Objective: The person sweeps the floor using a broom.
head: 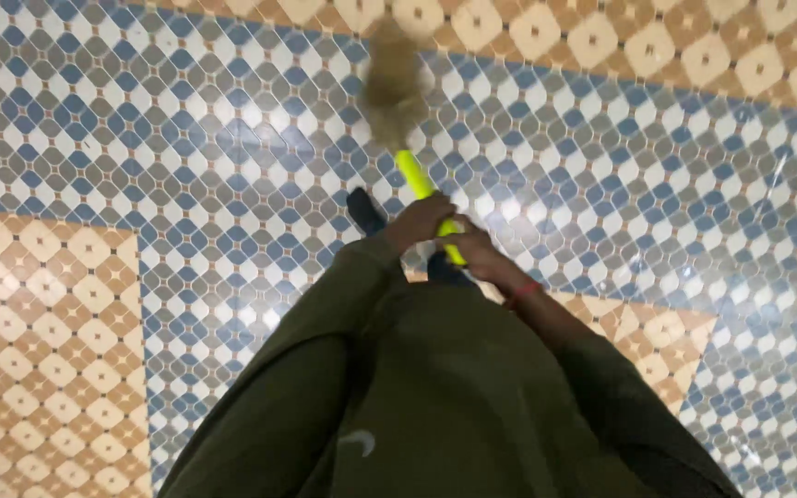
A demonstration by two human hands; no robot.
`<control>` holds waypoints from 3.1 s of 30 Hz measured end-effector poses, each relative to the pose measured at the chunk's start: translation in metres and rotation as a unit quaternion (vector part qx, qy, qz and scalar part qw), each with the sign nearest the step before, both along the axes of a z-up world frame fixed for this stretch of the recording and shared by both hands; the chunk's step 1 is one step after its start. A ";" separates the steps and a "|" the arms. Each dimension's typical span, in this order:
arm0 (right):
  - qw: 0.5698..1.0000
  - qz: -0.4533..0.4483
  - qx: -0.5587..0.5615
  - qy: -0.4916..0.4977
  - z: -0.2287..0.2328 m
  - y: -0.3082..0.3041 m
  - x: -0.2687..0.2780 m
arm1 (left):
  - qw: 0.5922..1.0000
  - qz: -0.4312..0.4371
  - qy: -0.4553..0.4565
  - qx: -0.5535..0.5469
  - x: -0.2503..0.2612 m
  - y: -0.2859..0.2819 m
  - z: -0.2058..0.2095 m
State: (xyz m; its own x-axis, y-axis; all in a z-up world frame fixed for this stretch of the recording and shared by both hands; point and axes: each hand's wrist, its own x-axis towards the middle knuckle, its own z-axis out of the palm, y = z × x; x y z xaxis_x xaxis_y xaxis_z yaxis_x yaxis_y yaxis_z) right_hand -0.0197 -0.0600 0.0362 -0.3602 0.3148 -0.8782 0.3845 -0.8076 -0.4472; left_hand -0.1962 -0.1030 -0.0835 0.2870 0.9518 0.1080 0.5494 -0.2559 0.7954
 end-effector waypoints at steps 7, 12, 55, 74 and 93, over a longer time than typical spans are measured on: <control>0.997 0.023 0.022 0.065 0.037 0.032 -0.092 | 0.981 0.056 0.130 -0.130 -0.093 0.027 0.045; 0.996 -0.042 0.074 -0.024 0.098 0.011 -0.059 | 0.998 0.027 0.024 0.048 -0.029 0.046 0.042; 0.988 0.142 -0.052 0.015 0.032 -0.026 -0.198 | 0.980 0.156 0.046 -0.117 -0.155 -0.071 0.032; 0.998 -0.003 0.000 -0.063 0.072 -0.057 -0.052 | 0.991 -0.071 0.040 -0.108 -0.006 -0.040 0.069; 0.997 0.045 -0.052 0.025 0.086 -0.153 -0.131 | 0.981 0.172 0.034 -0.076 -0.111 -0.186 0.133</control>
State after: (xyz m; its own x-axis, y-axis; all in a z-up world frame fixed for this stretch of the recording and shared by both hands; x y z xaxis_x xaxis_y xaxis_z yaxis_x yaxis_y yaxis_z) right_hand -0.1507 -0.2129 0.1223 -0.4271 0.1870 -0.8846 0.4373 -0.8136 -0.3831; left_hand -0.3070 -0.2890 0.0492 -0.0536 0.9972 -0.0517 0.6358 0.0740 0.7683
